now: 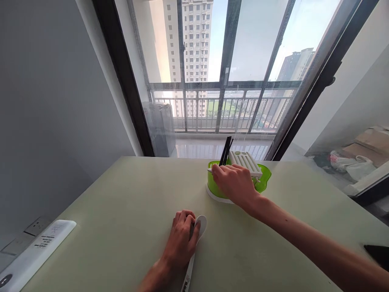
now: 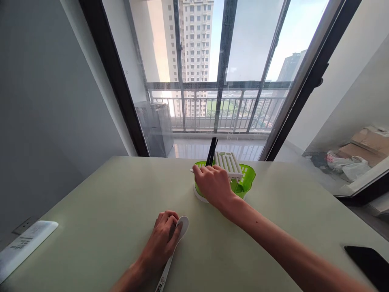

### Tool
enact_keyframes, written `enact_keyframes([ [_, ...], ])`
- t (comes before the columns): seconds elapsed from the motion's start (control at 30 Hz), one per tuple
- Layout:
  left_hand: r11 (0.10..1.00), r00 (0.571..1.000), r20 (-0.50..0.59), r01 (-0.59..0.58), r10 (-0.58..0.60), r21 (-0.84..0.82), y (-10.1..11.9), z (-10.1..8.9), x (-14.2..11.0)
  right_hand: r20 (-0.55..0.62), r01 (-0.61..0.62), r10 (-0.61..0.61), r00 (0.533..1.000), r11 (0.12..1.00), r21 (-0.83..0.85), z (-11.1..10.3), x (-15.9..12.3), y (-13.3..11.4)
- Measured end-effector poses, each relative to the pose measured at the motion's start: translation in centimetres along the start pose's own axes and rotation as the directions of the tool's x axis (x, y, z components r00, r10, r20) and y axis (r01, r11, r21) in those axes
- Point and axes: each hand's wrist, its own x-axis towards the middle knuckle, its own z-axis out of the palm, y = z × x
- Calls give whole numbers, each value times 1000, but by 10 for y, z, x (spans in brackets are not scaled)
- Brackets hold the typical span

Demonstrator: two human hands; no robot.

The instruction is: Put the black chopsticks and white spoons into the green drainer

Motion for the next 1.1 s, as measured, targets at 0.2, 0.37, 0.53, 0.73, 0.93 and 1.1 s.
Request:
enact_keyframes([
  [0.2, 996, 999, -2, 32, -32, -79, 2, 0, 1, -1, 6, -6, 1000, 999, -47, 6, -6, -2],
  [0.37, 900, 968, 102, 251, -230, -357, 12, -7, 0, 13, 17, -17, 1000, 999, 43, -12, -12, -9],
  [0.53, 642, 920, 314, 390, -235, -660, 25, -17, -1, 105, -8, -54, 993, 856, 516, -42, -38, -34],
  [0.73, 472, 927, 360, 364, -104, -803, 26, -20, -1, 476, -365, -208, 855, 409, 836, -43, -61, -62],
  [0.93, 461, 924, 375, 367, -78, -808, 29, -27, -3, 410, -344, -110, 906, 376, 861, -44, -59, -65],
  [1.1, 386, 918, 357, 396, -171, -833, 18, -22, 0, 246, -248, 75, 966, 529, 812, -85, -26, 0],
])
